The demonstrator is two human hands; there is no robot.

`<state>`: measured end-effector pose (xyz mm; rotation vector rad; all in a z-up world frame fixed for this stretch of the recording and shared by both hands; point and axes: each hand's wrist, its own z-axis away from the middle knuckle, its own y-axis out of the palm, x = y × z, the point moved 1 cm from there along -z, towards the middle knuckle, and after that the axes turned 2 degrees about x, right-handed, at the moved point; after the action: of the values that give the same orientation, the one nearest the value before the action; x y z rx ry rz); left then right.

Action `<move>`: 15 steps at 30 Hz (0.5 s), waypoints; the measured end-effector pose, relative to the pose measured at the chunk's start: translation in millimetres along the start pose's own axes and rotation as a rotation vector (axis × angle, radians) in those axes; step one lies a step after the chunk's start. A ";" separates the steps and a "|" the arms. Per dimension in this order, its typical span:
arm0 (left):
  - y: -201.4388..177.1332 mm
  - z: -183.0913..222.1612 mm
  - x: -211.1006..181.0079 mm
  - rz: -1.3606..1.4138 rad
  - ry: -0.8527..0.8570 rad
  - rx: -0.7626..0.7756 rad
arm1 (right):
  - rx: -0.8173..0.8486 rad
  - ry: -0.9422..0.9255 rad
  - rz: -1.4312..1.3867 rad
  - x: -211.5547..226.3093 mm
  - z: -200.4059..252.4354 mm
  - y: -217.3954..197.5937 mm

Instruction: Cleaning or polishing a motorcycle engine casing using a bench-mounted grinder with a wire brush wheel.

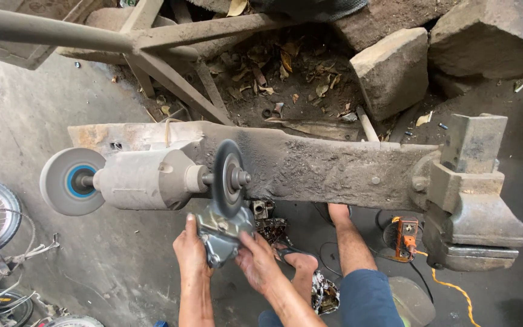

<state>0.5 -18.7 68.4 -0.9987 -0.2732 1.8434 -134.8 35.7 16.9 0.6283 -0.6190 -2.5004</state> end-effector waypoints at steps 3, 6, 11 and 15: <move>3.3 12.9 -0.1 -0.129 0.011 0.089 | -0.058 -0.065 -0.044 -18.1 6.9 -18.1; 2.4 7.9 11.1 -0.149 -0.012 0.157 | -0.149 -0.093 -0.125 -24.5 17.5 -21.5; 16.7 -0.9 9.7 -0.346 0.027 0.085 | -0.155 -0.027 -0.124 -12.2 9.2 -13.2; 20.8 -5.3 -9.9 -0.644 0.148 -0.013 | -0.064 0.079 -0.184 -7.2 -4.8 -2.5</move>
<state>-7.4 -38.5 58.2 -0.9140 -0.4564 1.1815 -127.5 40.1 14.1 0.7875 -0.4690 -2.6377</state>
